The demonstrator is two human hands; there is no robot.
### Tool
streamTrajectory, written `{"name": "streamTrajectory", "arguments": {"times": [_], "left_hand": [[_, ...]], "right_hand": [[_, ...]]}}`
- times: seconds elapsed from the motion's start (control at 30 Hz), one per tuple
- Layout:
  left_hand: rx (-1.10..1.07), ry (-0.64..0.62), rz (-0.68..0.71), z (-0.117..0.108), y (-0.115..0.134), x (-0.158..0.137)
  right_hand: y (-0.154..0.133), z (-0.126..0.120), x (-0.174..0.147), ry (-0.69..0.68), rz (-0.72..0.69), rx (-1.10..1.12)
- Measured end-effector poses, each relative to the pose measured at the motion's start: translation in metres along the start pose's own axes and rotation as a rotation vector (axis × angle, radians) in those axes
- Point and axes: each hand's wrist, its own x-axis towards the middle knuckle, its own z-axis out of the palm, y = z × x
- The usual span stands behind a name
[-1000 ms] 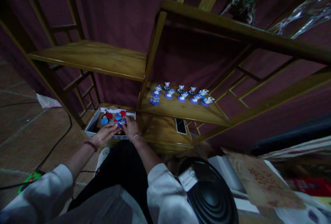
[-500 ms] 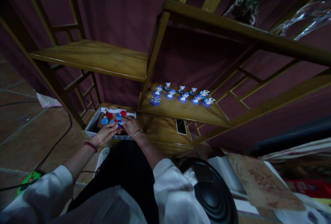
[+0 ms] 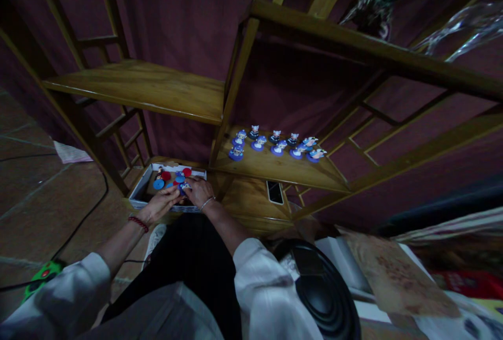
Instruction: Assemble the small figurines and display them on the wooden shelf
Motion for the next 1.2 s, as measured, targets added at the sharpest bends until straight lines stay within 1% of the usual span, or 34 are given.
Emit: {"name": "streamTrajectory", "arguments": {"times": [0.2,0.33,0.6,0.83,0.93,1.1,1.2], "left_hand": [[0.016,0.002,0.007,0.003,0.001,-0.002],[0.033,0.016,0.005,0.002,0.0,-0.002],[0.068,0.048,0.0,0.002,-0.003,0.0],[0.093,0.049,0.014,0.002,-0.004,0.0],[0.104,0.051,0.011,0.001,-0.005,0.001],[0.183,0.077,0.011,-0.003,-0.008,0.005],[0.196,0.072,0.011,-0.003,-0.009,0.005]], "right_hand": [[-0.006,-0.004,0.0,0.027,0.065,0.0],[-0.01,-0.006,0.0,0.028,0.127,-0.052],[-0.015,-0.01,0.0,0.014,0.236,-0.048],[-0.018,-0.011,0.003,0.002,0.324,0.033],[-0.017,-0.011,0.003,-0.023,0.372,0.045],[-0.015,-0.011,0.005,-0.079,0.424,0.047],[-0.014,-0.01,0.007,-0.112,0.514,0.047]]}}
